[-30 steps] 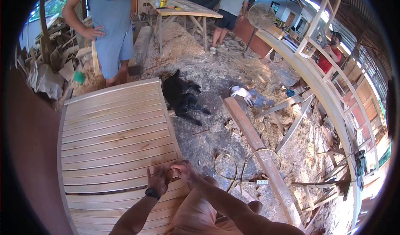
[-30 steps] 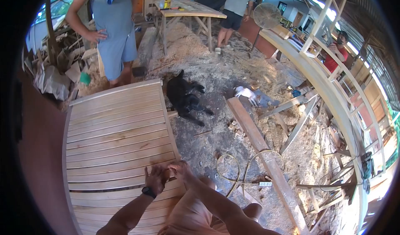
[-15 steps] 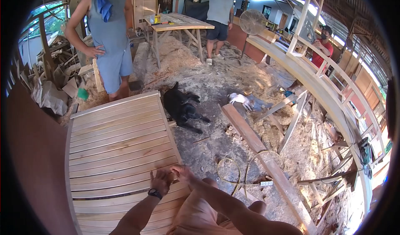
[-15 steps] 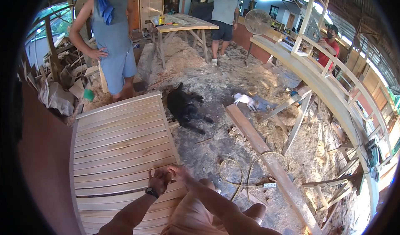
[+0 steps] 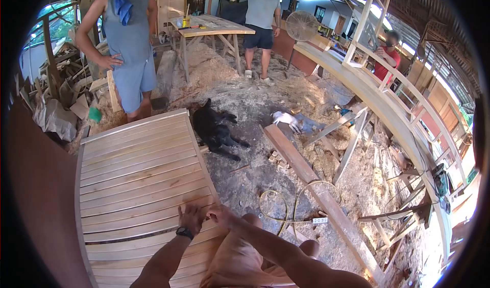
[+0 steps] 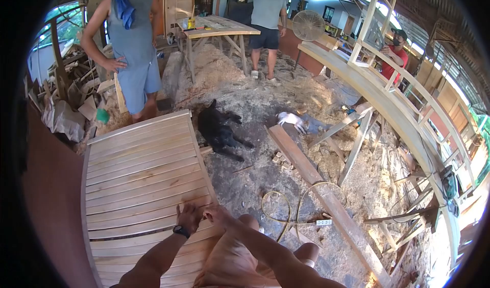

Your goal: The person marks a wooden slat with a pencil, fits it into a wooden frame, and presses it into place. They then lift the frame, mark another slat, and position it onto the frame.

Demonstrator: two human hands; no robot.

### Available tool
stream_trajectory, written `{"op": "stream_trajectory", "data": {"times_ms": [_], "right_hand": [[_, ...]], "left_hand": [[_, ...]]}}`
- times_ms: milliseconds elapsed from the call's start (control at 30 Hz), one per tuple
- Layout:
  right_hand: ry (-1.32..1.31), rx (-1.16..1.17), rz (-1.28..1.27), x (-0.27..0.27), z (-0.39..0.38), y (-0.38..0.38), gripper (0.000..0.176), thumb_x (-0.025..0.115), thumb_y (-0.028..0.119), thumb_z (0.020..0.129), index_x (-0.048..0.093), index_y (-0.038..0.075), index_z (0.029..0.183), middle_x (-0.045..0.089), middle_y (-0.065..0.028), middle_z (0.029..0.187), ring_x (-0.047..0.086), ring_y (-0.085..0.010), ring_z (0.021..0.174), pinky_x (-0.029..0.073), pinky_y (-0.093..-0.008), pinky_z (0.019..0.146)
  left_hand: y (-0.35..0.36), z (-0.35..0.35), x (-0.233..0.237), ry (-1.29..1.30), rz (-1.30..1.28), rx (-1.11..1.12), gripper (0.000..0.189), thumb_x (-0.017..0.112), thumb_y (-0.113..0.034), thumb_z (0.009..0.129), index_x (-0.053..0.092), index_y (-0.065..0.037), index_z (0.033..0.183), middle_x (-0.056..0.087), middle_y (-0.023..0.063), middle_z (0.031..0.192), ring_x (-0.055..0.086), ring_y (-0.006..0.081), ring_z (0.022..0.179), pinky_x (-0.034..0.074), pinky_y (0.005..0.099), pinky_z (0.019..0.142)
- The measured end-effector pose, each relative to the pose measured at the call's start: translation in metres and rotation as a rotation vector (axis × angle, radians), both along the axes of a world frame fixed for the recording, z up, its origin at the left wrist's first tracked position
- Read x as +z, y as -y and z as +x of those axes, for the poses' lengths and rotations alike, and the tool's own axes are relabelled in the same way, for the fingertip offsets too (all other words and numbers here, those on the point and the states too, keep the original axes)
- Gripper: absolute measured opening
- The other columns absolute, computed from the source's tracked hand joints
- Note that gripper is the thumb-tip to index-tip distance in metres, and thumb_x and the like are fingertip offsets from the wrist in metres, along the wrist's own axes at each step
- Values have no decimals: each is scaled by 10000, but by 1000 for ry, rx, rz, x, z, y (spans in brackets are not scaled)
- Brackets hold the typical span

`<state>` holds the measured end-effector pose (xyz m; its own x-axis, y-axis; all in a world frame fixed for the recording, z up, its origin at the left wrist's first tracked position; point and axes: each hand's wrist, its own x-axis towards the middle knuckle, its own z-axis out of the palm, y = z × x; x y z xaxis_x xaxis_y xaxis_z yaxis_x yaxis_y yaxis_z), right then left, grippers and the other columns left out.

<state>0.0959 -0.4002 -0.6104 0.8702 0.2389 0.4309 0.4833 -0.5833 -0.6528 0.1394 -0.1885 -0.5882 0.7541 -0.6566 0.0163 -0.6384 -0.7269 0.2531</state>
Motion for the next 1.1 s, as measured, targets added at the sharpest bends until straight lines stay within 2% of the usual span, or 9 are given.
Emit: {"op": "stream_trajectory", "data": {"times_ms": [267, 367, 467, 567, 600, 633, 667, 833, 1100], "right_hand": [[39, -31, 14, 22, -11, -5, 104, 689, -3, 802, 655, 45, 887, 700, -114, 880, 708, -348, 842, 570, -470, 752], [95, -76, -69, 20, -12, -2, 64, 695, 69, 851, 693, 73, 915, 705, -104, 890, 694, -312, 807, 548, -411, 707], [-90, -12, 74, -65, 10, 11, 112, 673, 143, 907, 701, 67, 985, 714, -60, 942, 673, -258, 809, 523, -384, 743], [-156, 97, 219, -200, 16, 20, 189, 652, 217, 964, 710, 62, 1055, 722, -17, 994, 652, -205, 812, 498, -356, 779], [-298, -1, -14, -42, -19, 23, 208, 600, 127, 930, 754, 118, 1070, 725, -67, 1165, 662, -244, 1128, 520, -386, 944], [-50, -74, -208, 3, -25, 11, 183, 628, 88, 903, 755, 108, 1033, 742, -109, 1113, 699, -293, 1058, 546, -403, 898], [-123, -152, -179, -6, -17, 9, 110, 686, 158, 910, 752, 169, 998, 754, -93, 966, 699, -344, 890, 551, -445, 845], [6, -103, -144, 31, -6, 3, 121, 673, 17, 858, 751, 78, 929, 765, -90, 933, 743, -294, 847, 591, -392, 759], [-34, -113, -161, 40, -7, -1, 87, 694, 81, 867, 759, 97, 922, 776, -57, 951, 742, -266, 900, 570, -402, 851]], "left_hand": [[-6, -2, -5, 26, -30, -19, 540, 669, -247, 894, 547, -123, 1405, 492, 104, 1504, 352, 327, 1489, 188, 737, 1177], [-1, 5, -10, 25, 8, -16, 541, 652, -293, 909, 544, -134, 1414, 482, 104, 1515, 340, 331, 1498, 189, 741, 1174], [-8, 3, -41, 90, -67, -36, 596, 570, -445, 942, 531, -120, 1441, 475, 135, 1511, 336, 328, 1497, 133, 728, 1194], [-3, -1, -21, 35, -1, -5, 571, 552, -409, 942, 556, -71, 1401, 509, 143, 1470, 359, 335, 1468, 108, 706, 1211], [-3, -2, -11, -17, -17, -5, 551, 569, -373, 950, 550, -83, 1418, 512, 137, 1476, 368, 328, 1465, 145, 700, 1209], [-4, 1, -28, 37, 8, -11, 527, 590, -318, 955, 545, -121, 1442, 511, 110, 1497, 370, 327, 1470, 174, 686, 1210], [-2, -3, 1, -38, 46, -13, 522, 609, -308, 969, 535, -155, 1463, 506, 82, 1519, 360, 324, 1487, 198, 680, 1207], [-1, 0, -9, 69, 6, 20, 508, 613, -386, 1006, 543, -157, 1455, 497, 56, 1531, 359, 316, 1497, 229, 674, 1203], [-2, -2, -4, 55, -16, 27, 472, 628, -370, 1000, 572, -148, 1412, 496, 50, 1532, 372, 314, 1485, 231, 675, 1202]]}}
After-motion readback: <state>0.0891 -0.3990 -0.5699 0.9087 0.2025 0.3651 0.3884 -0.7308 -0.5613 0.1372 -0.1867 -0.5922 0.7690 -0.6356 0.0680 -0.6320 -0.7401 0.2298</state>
